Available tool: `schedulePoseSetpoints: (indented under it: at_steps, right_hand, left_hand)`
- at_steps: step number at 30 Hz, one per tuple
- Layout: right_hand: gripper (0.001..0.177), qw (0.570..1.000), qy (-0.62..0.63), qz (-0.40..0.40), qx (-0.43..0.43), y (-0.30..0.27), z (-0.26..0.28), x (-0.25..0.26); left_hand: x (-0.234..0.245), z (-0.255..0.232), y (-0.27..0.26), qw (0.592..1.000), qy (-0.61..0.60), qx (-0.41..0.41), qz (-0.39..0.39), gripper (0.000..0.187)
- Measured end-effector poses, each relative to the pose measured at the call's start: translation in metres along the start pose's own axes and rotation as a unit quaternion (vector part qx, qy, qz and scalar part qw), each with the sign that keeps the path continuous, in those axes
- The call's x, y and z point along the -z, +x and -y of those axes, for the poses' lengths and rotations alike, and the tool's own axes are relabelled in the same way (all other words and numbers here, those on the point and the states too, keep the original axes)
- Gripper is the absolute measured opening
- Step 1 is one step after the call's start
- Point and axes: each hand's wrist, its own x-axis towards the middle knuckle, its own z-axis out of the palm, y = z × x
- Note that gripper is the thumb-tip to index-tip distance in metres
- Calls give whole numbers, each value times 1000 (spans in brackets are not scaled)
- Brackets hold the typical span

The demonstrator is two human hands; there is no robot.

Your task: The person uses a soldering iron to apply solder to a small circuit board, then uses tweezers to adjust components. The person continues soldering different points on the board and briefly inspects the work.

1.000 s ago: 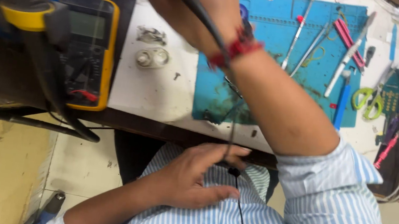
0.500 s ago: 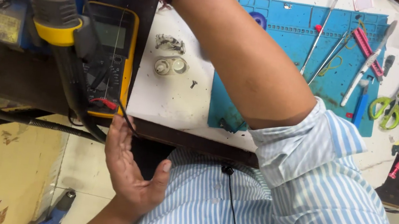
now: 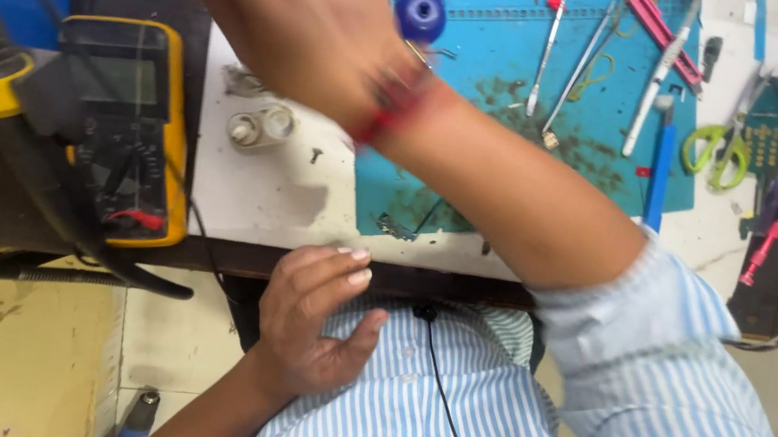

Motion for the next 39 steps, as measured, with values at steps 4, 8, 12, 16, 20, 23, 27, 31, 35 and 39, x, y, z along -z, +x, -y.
schedulePoseSetpoints:
  at_steps: [4,8,12,16,20,23,27,31,35,39]
  right_hand:
    - [23,979,145,77,-122,-107,9,90]
    - [13,942,87,24,-324,-198,-30,147]
    - [19,900,-175,-44,-398,-272,-86,210]
    - [18,849,-320,75,-413,-315,-111,235]
    - [23,865,-345,82,-354,-321,-117,234]
    - [26,881,-241,44,-404,-318,-124,230]
    - [31,842,-112,-55,-525,-324,-133,230]
    - [20,846,-146,-106,-502,-316,-119,228]
    - [17,913,-99,-93,-385,-282,-70,216]
    - [17,964,21,-29,-264,-242,-22,184]
  left_hand:
    - [-4,9,28,997,43,10,67,46]
    - [-11,19,61,975,154,8,158,59]
    - [-20,25,82,962,175,12,207,66]
    - [-34,28,82,959,193,19,208,65]
    - [-38,30,73,956,209,28,203,63]
    - [-38,32,71,957,214,22,196,60]
    - [-39,32,70,958,209,26,193,61]
    - [-38,31,73,963,191,23,191,66]
    - [-38,29,75,963,199,22,182,58]
    - [-43,35,81,956,238,22,170,47]
